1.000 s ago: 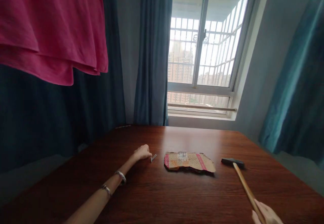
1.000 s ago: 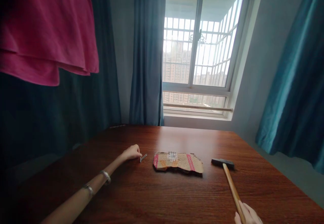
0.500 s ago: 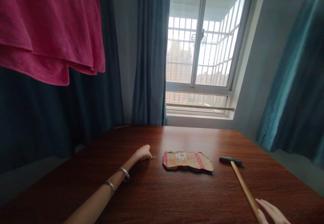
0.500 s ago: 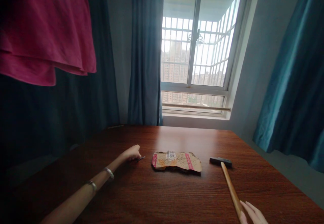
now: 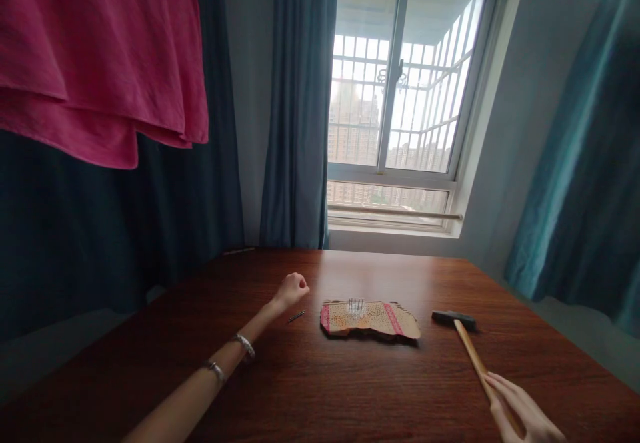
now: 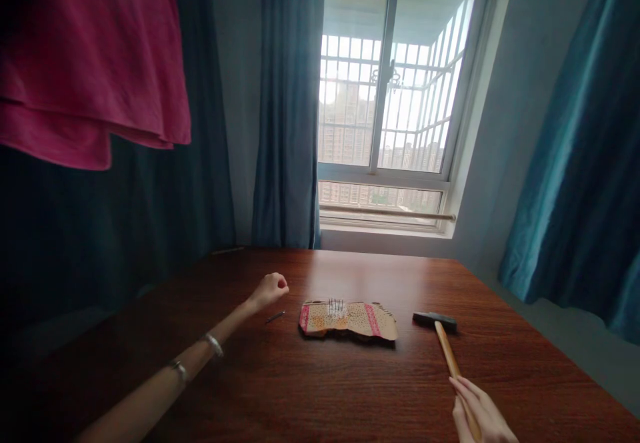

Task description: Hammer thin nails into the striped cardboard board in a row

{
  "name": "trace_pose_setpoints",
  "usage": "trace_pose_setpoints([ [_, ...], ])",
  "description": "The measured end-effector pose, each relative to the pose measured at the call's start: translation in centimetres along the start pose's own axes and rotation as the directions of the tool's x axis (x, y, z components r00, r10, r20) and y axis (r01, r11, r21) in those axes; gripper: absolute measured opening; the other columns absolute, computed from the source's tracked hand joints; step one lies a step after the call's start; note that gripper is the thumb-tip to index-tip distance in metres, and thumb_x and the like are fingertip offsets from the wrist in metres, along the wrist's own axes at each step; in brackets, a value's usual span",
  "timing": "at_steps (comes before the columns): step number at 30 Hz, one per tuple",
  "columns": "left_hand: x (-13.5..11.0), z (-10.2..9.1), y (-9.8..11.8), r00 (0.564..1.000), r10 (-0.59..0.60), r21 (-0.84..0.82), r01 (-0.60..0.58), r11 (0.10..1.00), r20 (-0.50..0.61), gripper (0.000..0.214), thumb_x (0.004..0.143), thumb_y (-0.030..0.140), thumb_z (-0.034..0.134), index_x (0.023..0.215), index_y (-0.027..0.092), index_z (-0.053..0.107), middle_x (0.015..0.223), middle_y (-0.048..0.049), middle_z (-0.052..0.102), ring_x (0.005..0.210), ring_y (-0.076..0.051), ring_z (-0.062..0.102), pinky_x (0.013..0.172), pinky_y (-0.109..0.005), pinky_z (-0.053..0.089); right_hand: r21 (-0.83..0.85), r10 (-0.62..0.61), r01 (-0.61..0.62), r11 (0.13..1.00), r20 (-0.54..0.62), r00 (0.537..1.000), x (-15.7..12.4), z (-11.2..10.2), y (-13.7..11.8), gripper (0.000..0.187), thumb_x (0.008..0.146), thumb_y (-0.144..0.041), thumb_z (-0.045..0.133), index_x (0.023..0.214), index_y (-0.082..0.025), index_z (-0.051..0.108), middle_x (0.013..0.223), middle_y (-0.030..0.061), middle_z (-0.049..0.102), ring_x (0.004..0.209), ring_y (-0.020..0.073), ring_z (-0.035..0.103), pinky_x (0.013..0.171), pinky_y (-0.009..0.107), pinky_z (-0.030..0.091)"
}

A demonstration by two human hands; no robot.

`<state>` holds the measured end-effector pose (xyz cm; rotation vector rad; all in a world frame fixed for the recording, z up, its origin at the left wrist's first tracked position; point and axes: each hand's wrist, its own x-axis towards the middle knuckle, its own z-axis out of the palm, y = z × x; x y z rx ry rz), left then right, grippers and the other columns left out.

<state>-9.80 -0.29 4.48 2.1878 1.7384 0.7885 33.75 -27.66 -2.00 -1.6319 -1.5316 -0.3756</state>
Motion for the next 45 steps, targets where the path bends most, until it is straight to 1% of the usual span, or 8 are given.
trace_pose_setpoints([
  [4,-2.4,1.1,4.1,0.990,0.110,-0.382,-0.069,0.921,0.086,0.021,0.067,0.030,0.056,0.070,0.011,0.065,0.064,-0.0049,0.063,0.058,-0.014,0.057,0.054,-0.022,0.042,0.289,0.121,-0.173,0.942,0.189,0.974,1.5,0.7,-6.3,0.028,0.072,-0.038,0.054,0.089,-0.022,0.069,0.093,0.0054,0.071,0.085,0.0203,0.066,0.074,0.023,0.053],
  [10,-8.6,4.3,10.5,0.908,0.280,-0.684,0.009,0.730,0.311,0.029,0.067,0.041,0.059,0.068,0.012,0.062,0.058,-0.0011,0.057,0.038,-0.007,0.042,0.035,-0.018,0.032,0.606,0.123,-0.463,0.647,0.516,0.848,3.4,4.3,-14.3,0.037,0.076,-0.046,0.054,0.095,-0.018,0.068,0.089,0.0083,0.069,0.079,0.0218,0.064,0.066,0.027,0.052],
  [15,-11.3,6.2,11.9,0.871,0.363,-0.783,0.040,0.621,0.332,0.031,0.068,0.044,0.059,0.071,0.013,0.064,0.062,-0.0016,0.056,0.041,-0.007,0.044,0.036,-0.019,0.035,0.667,0.067,-0.518,0.536,0.577,0.814,4.1,6.8,-16.3,0.039,0.073,-0.047,0.058,0.094,-0.017,0.069,0.078,0.0067,0.070,0.072,0.0213,0.062,0.060,0.028,0.049],
  [21,-11.7,6.9,11.7,0.891,0.326,-0.810,0.074,0.582,0.316,0.033,0.069,0.045,0.060,0.071,0.012,0.063,0.058,-0.0002,0.054,0.040,-0.006,0.042,0.036,-0.018,0.035,0.699,0.091,-0.523,0.487,0.555,0.827,4.2,8.2,-17.0,0.034,0.070,-0.043,0.064,0.091,-0.016,0.070,0.075,0.0059,0.071,0.071,0.0216,0.063,0.060,0.028,0.048],
  [26,-10.2,6.7,11.4,0.922,0.253,-0.771,0.070,0.633,0.292,0.039,0.069,0.050,0.058,0.073,0.011,0.064,0.058,-0.0002,0.053,0.042,-0.007,0.044,0.037,-0.018,0.035,0.696,0.101,-0.463,0.549,0.495,0.863,6.0,10.9,-15.7,0.034,0.069,-0.044,0.063,0.085,-0.015,0.070,0.078,0.0088,0.071,0.071,0.0228,0.064,0.059,0.029,0.050],
  [33,-3.1,6.0,9.8,0.986,0.127,-0.674,-0.166,0.719,-0.107,0.035,0.076,0.042,0.049,0.077,0.013,0.066,0.076,-0.0056,0.063,0.069,-0.015,0.055,0.056,-0.022,0.042,0.634,0.097,-0.391,0.667,0.446,0.890,12.1,17.0,-12.0,0.032,0.074,-0.043,0.058,0.084,-0.014,0.066,0.072,0.0048,0.068,0.070,0.0191,0.063,0.064,0.032,0.051],
  [38,1.7,7.9,9.0,0.982,0.187,-0.623,-0.145,0.769,0.003,0.033,0.075,0.037,0.049,0.079,0.010,0.068,0.071,-0.0069,0.065,0.066,-0.015,0.055,0.059,-0.024,0.041,0.587,-0.028,-0.292,0.755,0.474,0.880,13.0,20.6,-11.3,0.021,0.083,-0.033,0.053,0.090,-0.015,0.060,0.091,0.0024,0.063,0.081,0.0142,0.060,0.075,0.036,0.049],
  [45,4.1,9.3,9.1,0.945,0.287,-0.590,-0.144,0.795,0.157,0.037,0.074,0.041,0.049,0.078,0.009,0.068,0.073,-0.0074,0.066,0.067,-0.015,0.057,0.060,-0.024,0.041,0.546,-0.062,-0.228,0.806,0.461,0.885,11.7,22.5,-10.3,0.023,0.084,-0.034,0.050,0.095,-0.015,0.059,0.094,0.0032,0.062,0.081,0.0145,0.059,0.074,0.035,0.049],
])
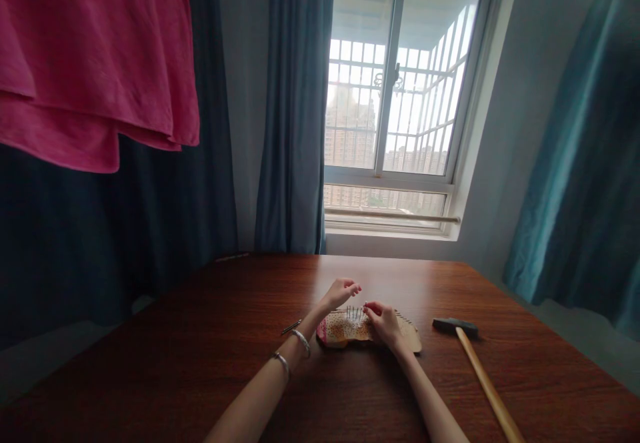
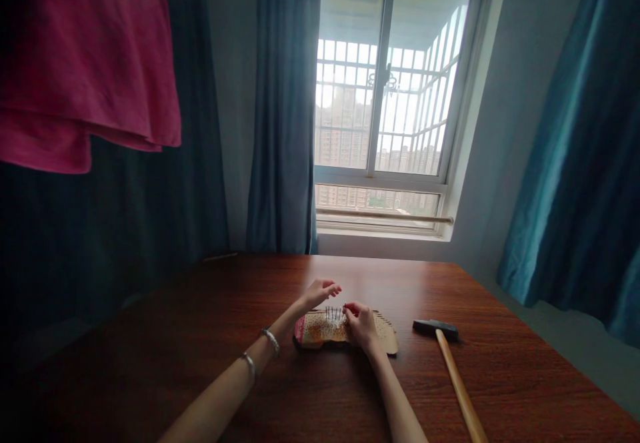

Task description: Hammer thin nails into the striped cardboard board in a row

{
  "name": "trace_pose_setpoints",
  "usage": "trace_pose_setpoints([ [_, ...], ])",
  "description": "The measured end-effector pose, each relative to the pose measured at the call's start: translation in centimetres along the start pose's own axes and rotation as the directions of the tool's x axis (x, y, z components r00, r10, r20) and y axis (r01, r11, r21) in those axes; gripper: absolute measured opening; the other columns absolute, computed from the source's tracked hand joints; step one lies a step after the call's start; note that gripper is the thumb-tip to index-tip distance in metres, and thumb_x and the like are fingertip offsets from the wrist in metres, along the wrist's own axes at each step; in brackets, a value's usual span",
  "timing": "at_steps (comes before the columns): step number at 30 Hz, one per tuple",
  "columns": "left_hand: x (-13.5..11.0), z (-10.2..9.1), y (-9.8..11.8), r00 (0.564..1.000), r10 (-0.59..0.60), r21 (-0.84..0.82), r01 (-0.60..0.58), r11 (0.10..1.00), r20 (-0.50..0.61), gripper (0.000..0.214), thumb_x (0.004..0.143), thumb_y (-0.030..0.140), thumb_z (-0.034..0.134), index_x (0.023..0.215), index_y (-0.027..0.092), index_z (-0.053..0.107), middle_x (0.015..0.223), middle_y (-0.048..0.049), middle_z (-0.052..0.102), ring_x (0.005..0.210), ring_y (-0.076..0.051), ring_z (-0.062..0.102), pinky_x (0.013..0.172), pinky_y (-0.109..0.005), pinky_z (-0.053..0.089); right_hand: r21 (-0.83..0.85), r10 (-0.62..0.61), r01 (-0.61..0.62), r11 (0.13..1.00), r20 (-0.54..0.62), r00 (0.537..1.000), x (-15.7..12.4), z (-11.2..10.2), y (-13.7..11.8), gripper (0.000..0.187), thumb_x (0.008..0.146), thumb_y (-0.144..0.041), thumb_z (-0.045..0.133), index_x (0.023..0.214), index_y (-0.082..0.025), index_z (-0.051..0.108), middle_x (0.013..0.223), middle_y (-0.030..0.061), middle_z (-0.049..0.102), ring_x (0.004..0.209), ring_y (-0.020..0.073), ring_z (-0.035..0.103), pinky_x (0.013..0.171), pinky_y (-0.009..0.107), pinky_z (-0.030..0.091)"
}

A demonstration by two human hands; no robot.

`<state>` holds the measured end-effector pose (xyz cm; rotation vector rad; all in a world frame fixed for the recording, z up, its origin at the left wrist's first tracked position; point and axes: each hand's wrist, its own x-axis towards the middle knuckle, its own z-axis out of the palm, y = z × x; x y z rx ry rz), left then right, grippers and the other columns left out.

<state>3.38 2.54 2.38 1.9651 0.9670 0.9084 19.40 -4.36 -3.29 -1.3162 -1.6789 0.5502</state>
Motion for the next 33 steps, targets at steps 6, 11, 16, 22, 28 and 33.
trace_pose_setpoints([
  [6,0.3,0.0,-1.0,0.998,0.016,0.024,-0.017,1.000,0.057,0.041,0.075,0.044,0.047,0.078,0.009,0.067,0.072,-0.0070,0.066,0.067,-0.016,0.057,0.060,-0.025,0.042,-0.021,-0.027,0.027,0.999,-0.003,1.000,-0.1,-0.1,-0.1,0.022,0.084,-0.034,0.050,0.089,-0.015,0.061,0.086,0.0015,0.064,0.077,0.0136,0.060,0.072,0.034,0.049],
  [11,-0.1,-0.1,-1.2,0.997,0.002,0.067,-0.007,0.998,0.076,0.042,0.076,0.046,0.047,0.078,0.009,0.068,0.071,-0.0057,0.066,0.066,-0.015,0.057,0.059,-0.023,0.041,-0.042,-0.036,0.036,0.998,-0.004,0.999,-0.3,-0.1,-0.3,0.022,0.085,-0.034,0.050,0.088,-0.016,0.062,0.082,0.0010,0.065,0.074,0.0126,0.060,0.072,0.032,0.049],
  [16,-0.8,-0.6,-0.4,0.996,0.019,0.134,-0.030,0.990,0.083,0.041,0.072,0.047,0.053,0.080,0.010,0.069,0.071,-0.0050,0.066,0.067,-0.016,0.057,0.058,-0.022,0.040,-0.071,-0.042,0.042,0.997,0.002,0.999,-0.2,-0.2,0.2,0.021,0.084,-0.033,0.051,0.091,-0.015,0.060,0.090,0.0026,0.063,0.076,0.0128,0.059,0.070,0.033,0.050],
  [22,-1.7,-0.7,0.0,0.976,0.004,0.090,-0.024,0.996,0.217,0.043,0.064,0.046,0.063,0.088,0.011,0.068,0.078,-0.0067,0.067,0.072,-0.017,0.059,0.059,-0.022,0.043,-0.077,-0.075,0.075,0.994,0.009,0.997,-0.2,-0.3,0.3,0.019,0.084,-0.031,0.051,0.089,-0.016,0.060,0.092,0.0029,0.062,0.080,0.0133,0.059,0.072,0.033,0.050],
  [28,-2.2,0.1,0.0,0.971,0.063,0.107,-0.090,0.990,0.232,0.041,0.065,0.045,0.062,0.085,0.010,0.068,0.077,-0.0068,0.066,0.072,-0.017,0.059,0.064,-0.023,0.043,-0.092,-0.089,0.088,0.992,0.001,0.996,-0.4,-0.1,0.2,0.018,0.083,-0.031,0.052,0.084,-0.015,0.061,0.087,0.0018,0.063,0.078,0.0131,0.059,0.072,0.033,0.049],
  [33,-2.5,0.9,0.2,0.980,0.080,0.176,-0.112,0.978,0.181,0.033,0.064,0.038,0.064,0.084,0.011,0.068,0.078,-0.0059,0.066,0.072,-0.017,0.058,0.063,-0.023,0.043,-0.106,-0.088,0.086,0.991,-0.012,0.996,-0.5,-0.1,-0.1,0.017,0.082,-0.030,0.055,0.078,-0.015,0.062,0.082,0.0008,0.064,0.074,0.0120,0.058,0.070,0.031,0.048],
])
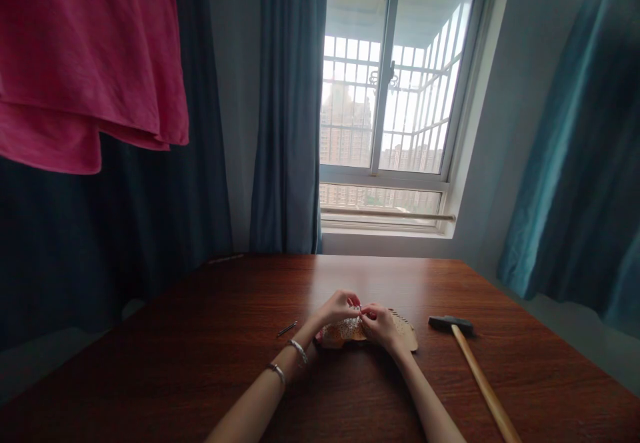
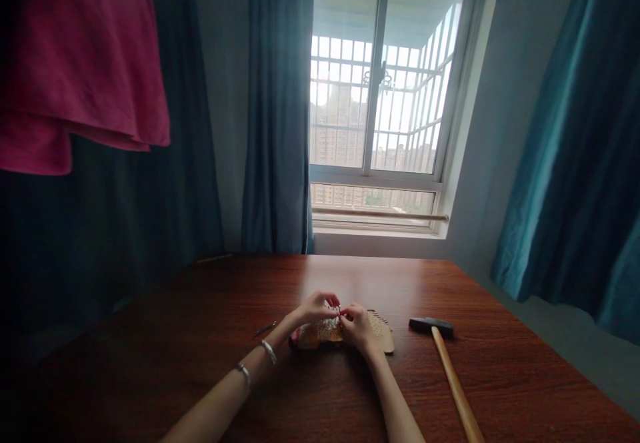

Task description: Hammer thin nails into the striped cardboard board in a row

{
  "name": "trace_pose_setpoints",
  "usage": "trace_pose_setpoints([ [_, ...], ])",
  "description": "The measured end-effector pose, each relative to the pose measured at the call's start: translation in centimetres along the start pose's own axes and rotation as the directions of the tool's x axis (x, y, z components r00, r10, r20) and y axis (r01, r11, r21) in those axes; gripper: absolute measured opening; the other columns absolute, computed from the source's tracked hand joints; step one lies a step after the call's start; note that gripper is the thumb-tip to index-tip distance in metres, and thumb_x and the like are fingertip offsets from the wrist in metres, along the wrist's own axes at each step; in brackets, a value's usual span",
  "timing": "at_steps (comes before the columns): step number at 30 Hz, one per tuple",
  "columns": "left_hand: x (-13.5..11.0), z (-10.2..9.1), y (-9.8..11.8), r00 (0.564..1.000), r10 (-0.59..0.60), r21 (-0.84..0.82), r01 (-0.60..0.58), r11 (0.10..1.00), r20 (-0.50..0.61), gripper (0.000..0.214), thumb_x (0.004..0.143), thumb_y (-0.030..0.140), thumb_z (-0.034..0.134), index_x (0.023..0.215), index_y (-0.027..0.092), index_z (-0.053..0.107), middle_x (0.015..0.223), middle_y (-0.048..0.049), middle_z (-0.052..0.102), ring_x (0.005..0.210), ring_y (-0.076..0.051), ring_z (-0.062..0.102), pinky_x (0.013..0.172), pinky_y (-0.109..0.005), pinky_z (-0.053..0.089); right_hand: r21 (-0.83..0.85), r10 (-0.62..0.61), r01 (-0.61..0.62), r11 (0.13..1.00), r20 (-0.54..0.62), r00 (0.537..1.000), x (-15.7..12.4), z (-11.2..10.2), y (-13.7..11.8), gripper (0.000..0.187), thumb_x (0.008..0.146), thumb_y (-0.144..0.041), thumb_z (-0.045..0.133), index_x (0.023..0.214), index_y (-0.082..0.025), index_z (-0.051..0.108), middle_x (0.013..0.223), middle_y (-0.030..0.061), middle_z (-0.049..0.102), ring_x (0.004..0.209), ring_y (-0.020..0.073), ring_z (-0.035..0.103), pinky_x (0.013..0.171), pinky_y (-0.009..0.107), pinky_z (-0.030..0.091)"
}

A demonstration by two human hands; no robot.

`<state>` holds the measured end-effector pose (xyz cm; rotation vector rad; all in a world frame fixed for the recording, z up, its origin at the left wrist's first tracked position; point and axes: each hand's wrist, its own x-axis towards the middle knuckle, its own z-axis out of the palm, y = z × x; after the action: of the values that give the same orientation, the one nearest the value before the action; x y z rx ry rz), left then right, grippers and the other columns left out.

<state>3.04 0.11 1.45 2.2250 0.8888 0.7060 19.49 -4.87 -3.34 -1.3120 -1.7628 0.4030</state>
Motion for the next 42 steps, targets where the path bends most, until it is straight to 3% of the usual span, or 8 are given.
trace_pose_setpoints([
  [10,0.1,0.8,-0.2,0.999,-0.042,-0.024,0.041,0.999,-0.007,0.028,0.064,0.031,0.061,0.082,0.011,0.068,0.074,-0.0047,0.065,0.071,-0.017,0.058,0.061,-0.022,0.043,-0.007,0.033,-0.033,0.999,-0.007,0.999,0.0,0.5,0.4,0.019,0.082,-0.032,0.054,0.077,-0.015,0.061,0.079,0.0003,0.064,0.071,0.0119,0.058,0.067,0.030,0.048],
  [22,0.8,1.7,-1.7,0.998,-0.048,-0.041,0.047,0.998,-0.042,0.027,0.063,0.030,0.060,0.080,0.010,0.069,0.072,-0.0053,0.066,0.069,-0.016,0.058,0.060,-0.021,0.042,0.046,0.083,-0.080,0.996,-0.054,0.995,-0.2,-0.3,-1.4,0.015,0.068,-0.022,0.054,0.068,-0.023,0.070,0.075,-0.0003,0.069,0.070,0.0142,0.060,0.067,0.023,0.046],
  [25,0.8,1.7,-1.7,0.998,-0.062,-0.029,0.061,0.998,-0.033,0.027,0.063,0.028,0.059,0.081,0.011,0.069,0.073,-0.0050,0.066,0.069,-0.016,0.057,0.060,-0.021,0.042,0.058,0.119,-0.116,0.992,-0.058,0.991,0.1,-1.7,-1.8,0.017,0.066,-0.027,0.057,0.073,-0.021,0.071,0.078,0.0028,0.070,0.072,0.0167,0.062,0.065,0.025,0.048],
  [29,0.8,1.7,-1.5,0.995,-0.101,-0.019,0.101,0.995,-0.018,0.027,0.062,0.027,0.059,0.081,0.011,0.069,0.073,-0.0047,0.066,0.067,-0.015,0.056,0.058,-0.021,0.041,0.039,0.206,-0.202,0.979,-0.169,0.964,-0.4,-5.7,-1.7,0.031,0.072,-0.033,0.050,0.092,-0.018,0.068,0.095,0.0083,0.069,0.085,0.0211,0.063,0.071,0.029,0.050],
  [33,0.8,1.7,-1.4,0.995,-0.096,-0.041,0.095,0.995,-0.006,0.028,0.061,0.026,0.058,0.081,0.011,0.070,0.071,-0.0045,0.065,0.066,-0.015,0.056,0.056,-0.020,0.039,-0.029,0.302,-0.324,0.946,-0.288,0.909,-4.3,-9.8,-1.6,0.035,0.073,-0.036,0.045,0.092,-0.017,0.066,0.094,0.0110,0.069,0.083,0.0234,0.063,0.073,0.033,0.050],
  [38,0.7,1.7,-1.2,0.993,-0.113,-0.060,0.112,0.992,-0.022,0.027,0.061,0.025,0.056,0.079,0.010,0.070,0.069,-0.0047,0.065,0.066,-0.015,0.055,0.055,-0.020,0.038,-0.172,0.373,-0.492,0.853,-0.458,0.807,-13.0,-14.1,-1.2,0.041,0.068,-0.041,0.047,0.091,-0.013,0.064,0.097,0.0203,0.065,0.087,0.0331,0.061,0.080,0.045,0.045],
  [40,0.6,1.8,-1.1,0.991,-0.132,-0.067,0.130,0.989,-0.032,0.027,0.061,0.025,0.056,0.079,0.010,0.070,0.069,-0.0044,0.065,0.066,-0.015,0.055,0.054,-0.020,0.038,-0.398,0.341,-0.581,0.710,-0.527,0.778,-16.4,-15.6,-0.4,0.046,0.070,-0.044,0.043,0.097,-0.014,0.063,0.096,0.0208,0.064,0.081,0.0346,0.062,0.077,0.048,0.046],
  [42,0.6,1.8,-1.1,0.989,-0.140,-0.074,0.137,0.988,-0.038,0.027,0.060,0.026,0.056,0.078,0.010,0.069,0.068,-0.0040,0.065,0.066,-0.015,0.055,0.055,-0.020,0.038,-0.494,0.359,-0.634,0.595,-0.542,0.759,-19.3,-16.7,0.5,0.052,0.070,-0.049,0.042,0.104,-0.015,0.061,0.089,0.0210,0.065,0.069,0.0333,0.063,0.067,0.048,0.049],
])
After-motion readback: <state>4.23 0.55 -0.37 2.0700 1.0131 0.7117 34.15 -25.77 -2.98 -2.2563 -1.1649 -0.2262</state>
